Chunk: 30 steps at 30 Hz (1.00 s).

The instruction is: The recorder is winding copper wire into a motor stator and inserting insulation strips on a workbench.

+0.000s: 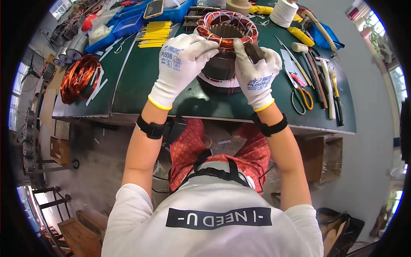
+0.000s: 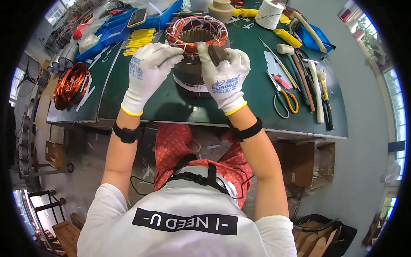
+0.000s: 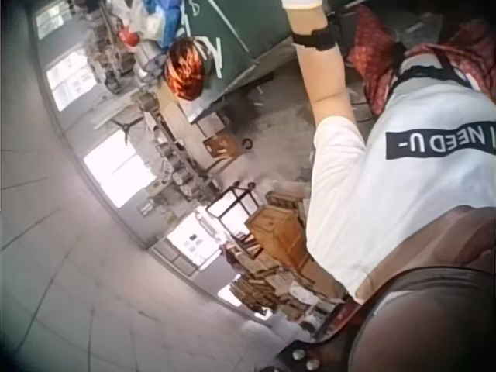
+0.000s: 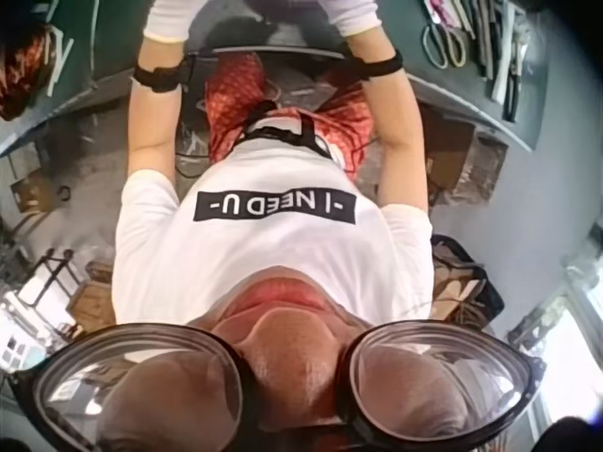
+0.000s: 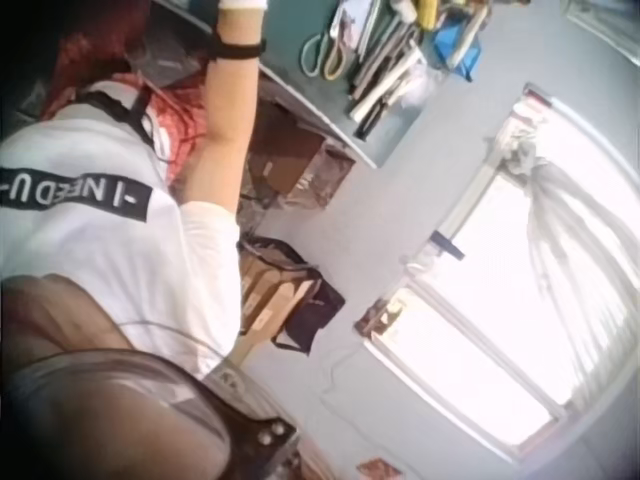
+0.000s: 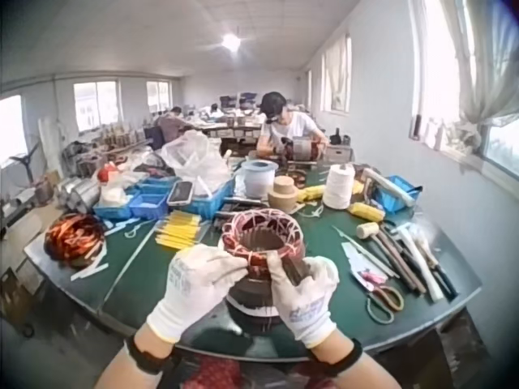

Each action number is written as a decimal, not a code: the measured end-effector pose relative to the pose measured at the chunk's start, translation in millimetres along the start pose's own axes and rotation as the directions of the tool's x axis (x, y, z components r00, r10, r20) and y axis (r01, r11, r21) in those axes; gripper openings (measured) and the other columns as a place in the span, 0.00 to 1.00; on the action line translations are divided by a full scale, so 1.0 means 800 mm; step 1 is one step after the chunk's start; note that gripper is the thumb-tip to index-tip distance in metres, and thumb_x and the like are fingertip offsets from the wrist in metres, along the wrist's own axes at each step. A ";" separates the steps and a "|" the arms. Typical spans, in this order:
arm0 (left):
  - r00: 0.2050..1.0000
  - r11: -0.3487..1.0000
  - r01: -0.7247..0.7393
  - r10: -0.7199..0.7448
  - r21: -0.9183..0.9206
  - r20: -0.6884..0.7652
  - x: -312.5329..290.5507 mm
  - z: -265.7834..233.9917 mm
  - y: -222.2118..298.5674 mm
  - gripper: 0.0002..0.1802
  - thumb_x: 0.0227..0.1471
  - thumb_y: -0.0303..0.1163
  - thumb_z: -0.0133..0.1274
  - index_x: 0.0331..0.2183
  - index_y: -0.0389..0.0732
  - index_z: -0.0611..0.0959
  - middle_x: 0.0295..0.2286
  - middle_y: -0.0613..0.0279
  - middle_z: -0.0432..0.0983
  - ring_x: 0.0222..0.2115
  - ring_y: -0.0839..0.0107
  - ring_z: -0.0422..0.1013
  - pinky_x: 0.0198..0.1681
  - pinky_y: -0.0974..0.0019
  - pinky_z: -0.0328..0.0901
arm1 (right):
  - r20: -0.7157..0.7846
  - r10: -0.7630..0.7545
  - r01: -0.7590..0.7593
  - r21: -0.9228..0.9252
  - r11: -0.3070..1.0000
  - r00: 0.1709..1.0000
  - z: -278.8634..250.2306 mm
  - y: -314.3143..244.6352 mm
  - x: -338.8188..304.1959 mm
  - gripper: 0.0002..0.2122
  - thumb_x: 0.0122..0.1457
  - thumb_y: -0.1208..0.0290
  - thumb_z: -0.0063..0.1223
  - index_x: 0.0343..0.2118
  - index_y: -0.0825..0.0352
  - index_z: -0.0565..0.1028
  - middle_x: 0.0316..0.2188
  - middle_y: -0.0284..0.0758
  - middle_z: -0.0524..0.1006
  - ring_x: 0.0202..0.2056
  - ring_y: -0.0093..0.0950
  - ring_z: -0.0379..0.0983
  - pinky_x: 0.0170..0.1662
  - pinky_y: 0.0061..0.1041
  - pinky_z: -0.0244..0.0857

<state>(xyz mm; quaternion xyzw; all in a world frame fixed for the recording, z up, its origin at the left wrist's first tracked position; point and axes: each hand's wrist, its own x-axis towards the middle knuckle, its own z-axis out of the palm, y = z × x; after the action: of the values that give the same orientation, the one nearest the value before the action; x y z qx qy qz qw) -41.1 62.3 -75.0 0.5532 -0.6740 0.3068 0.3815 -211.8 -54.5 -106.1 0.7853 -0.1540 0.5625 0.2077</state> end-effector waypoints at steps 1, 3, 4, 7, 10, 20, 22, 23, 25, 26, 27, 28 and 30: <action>1.000 0.999 0.011 -0.011 -0.042 -0.012 0.000 0.004 -0.002 0.08 0.42 0.34 0.66 0.29 0.48 0.86 0.27 0.68 0.80 0.29 0.65 0.75 0.32 0.62 0.67 | -0.015 -0.025 0.025 -0.002 1.000 1.000 0.002 0.002 0.000 0.15 0.49 0.72 0.63 0.41 0.49 0.82 0.28 0.25 0.75 0.30 0.28 0.69 0.32 0.32 0.63; 0.999 0.996 0.019 -0.021 -0.090 -0.026 0.002 0.008 -0.003 0.07 0.42 0.34 0.65 0.28 0.47 0.85 0.26 0.68 0.80 0.28 0.66 0.75 0.31 0.62 0.67 | -0.028 -0.051 0.051 -0.010 0.999 0.998 0.003 0.006 -0.001 0.15 0.49 0.72 0.63 0.42 0.49 0.82 0.28 0.24 0.75 0.29 0.27 0.69 0.32 0.32 0.63; 1.000 0.998 0.009 -0.011 -0.070 -0.025 0.005 0.009 -0.002 0.06 0.42 0.33 0.65 0.28 0.47 0.85 0.25 0.67 0.80 0.27 0.65 0.75 0.30 0.62 0.67 | -0.015 -0.022 0.022 0.014 1.000 1.000 0.003 0.007 -0.001 0.16 0.49 0.72 0.63 0.42 0.49 0.82 0.27 0.24 0.75 0.29 0.28 0.69 0.32 0.32 0.63; 1.000 0.999 -0.007 0.006 -0.037 -0.022 0.010 0.009 0.002 0.05 0.43 0.33 0.64 0.27 0.47 0.84 0.24 0.67 0.79 0.27 0.65 0.74 0.30 0.61 0.66 | -0.016 -0.016 0.017 0.041 0.999 1.000 0.002 0.009 0.000 0.16 0.49 0.73 0.63 0.43 0.51 0.82 0.28 0.27 0.76 0.29 0.30 0.70 0.32 0.32 0.64; 1.000 1.000 0.009 -0.009 -0.022 -0.021 0.008 0.001 0.009 0.05 0.44 0.32 0.63 0.27 0.46 0.83 0.24 0.66 0.78 0.26 0.64 0.74 0.30 0.60 0.66 | 0.074 0.007 -0.022 0.207 0.978 0.997 -0.015 0.018 0.014 0.16 0.49 0.75 0.62 0.43 0.55 0.81 0.32 0.32 0.78 0.30 0.34 0.73 0.34 0.33 0.66; 0.380 0.186 0.894 -0.797 -0.408 0.469 -0.102 -0.092 0.108 0.04 0.55 0.25 0.55 0.31 0.34 0.81 0.24 0.72 0.73 0.24 0.86 0.65 0.28 0.78 0.62 | 0.803 0.567 0.014 -0.579 0.815 0.185 -0.144 0.214 -0.148 0.18 0.58 0.70 0.46 0.52 0.66 0.70 0.41 0.46 0.77 0.41 0.43 0.76 0.43 0.41 0.71; 0.235 -0.024 0.887 -0.836 -0.460 0.496 -0.128 -0.081 0.120 0.04 0.56 0.25 0.54 0.33 0.34 0.80 0.24 0.71 0.73 0.24 0.86 0.65 0.27 0.78 0.61 | 0.827 0.545 0.030 -0.553 0.833 0.136 -0.142 0.191 -0.146 0.18 0.59 0.69 0.45 0.52 0.67 0.70 0.41 0.46 0.78 0.43 0.42 0.77 0.44 0.41 0.71; 0.161 -0.127 0.866 -0.844 -0.483 0.511 -0.144 -0.073 0.122 0.04 0.56 0.25 0.54 0.33 0.34 0.80 0.24 0.71 0.72 0.24 0.85 0.65 0.27 0.78 0.62 | 0.823 0.559 0.025 -0.564 0.825 0.102 -0.136 0.186 -0.153 0.18 0.59 0.69 0.45 0.52 0.66 0.70 0.41 0.46 0.79 0.43 0.42 0.77 0.44 0.41 0.71; 0.126 -0.165 0.854 -0.855 -0.493 0.504 -0.159 -0.062 0.121 0.05 0.57 0.26 0.53 0.33 0.35 0.80 0.24 0.71 0.72 0.23 0.84 0.66 0.28 0.77 0.63 | 0.810 0.555 0.084 -0.576 0.813 0.187 -0.129 0.187 -0.158 0.17 0.59 0.69 0.46 0.52 0.65 0.70 0.39 0.45 0.79 0.42 0.42 0.77 0.43 0.41 0.71; 0.081 -0.246 0.818 -0.846 -0.520 0.527 -0.163 -0.058 0.119 0.05 0.58 0.27 0.52 0.33 0.35 0.80 0.23 0.71 0.72 0.23 0.84 0.66 0.28 0.77 0.63 | 0.765 0.621 0.032 -0.634 0.773 0.169 -0.128 0.190 -0.154 0.18 0.59 0.69 0.46 0.53 0.65 0.68 0.39 0.45 0.79 0.41 0.42 0.78 0.43 0.41 0.71; 0.043 -0.321 0.775 -0.833 -0.544 0.552 -0.164 -0.056 0.115 0.06 0.58 0.28 0.52 0.33 0.36 0.80 0.23 0.71 0.72 0.23 0.83 0.67 0.28 0.76 0.63 | 0.714 0.685 -0.021 -0.690 0.724 0.147 -0.124 0.189 -0.150 0.18 0.59 0.69 0.46 0.53 0.64 0.67 0.39 0.44 0.79 0.40 0.42 0.78 0.43 0.41 0.71; 0.023 -0.350 0.757 -0.829 -0.551 0.559 -0.165 -0.054 0.115 0.06 0.59 0.30 0.52 0.34 0.37 0.80 0.23 0.70 0.71 0.23 0.82 0.67 0.28 0.76 0.64 | 0.707 0.690 -0.035 -0.694 0.719 0.155 -0.123 0.199 -0.156 0.20 0.58 0.69 0.47 0.54 0.63 0.66 0.40 0.44 0.79 0.39 0.42 0.79 0.43 0.42 0.71; 0.008 -0.375 0.732 -0.830 -0.569 0.558 -0.173 -0.052 0.109 0.07 0.59 0.30 0.52 0.34 0.36 0.80 0.23 0.70 0.71 0.23 0.82 0.67 0.28 0.76 0.64 | 0.696 0.697 -0.112 -0.689 0.716 0.172 -0.122 0.207 -0.150 0.23 0.53 0.67 0.53 0.54 0.61 0.66 0.41 0.45 0.78 0.42 0.43 0.78 0.45 0.42 0.71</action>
<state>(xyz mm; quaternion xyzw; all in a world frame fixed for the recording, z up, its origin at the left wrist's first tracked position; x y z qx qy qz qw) -106.2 185.1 -170.4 0.5955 -0.1009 -0.3641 0.7090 -408.7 -148.3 -167.5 0.7981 -0.5932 -0.0290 0.1016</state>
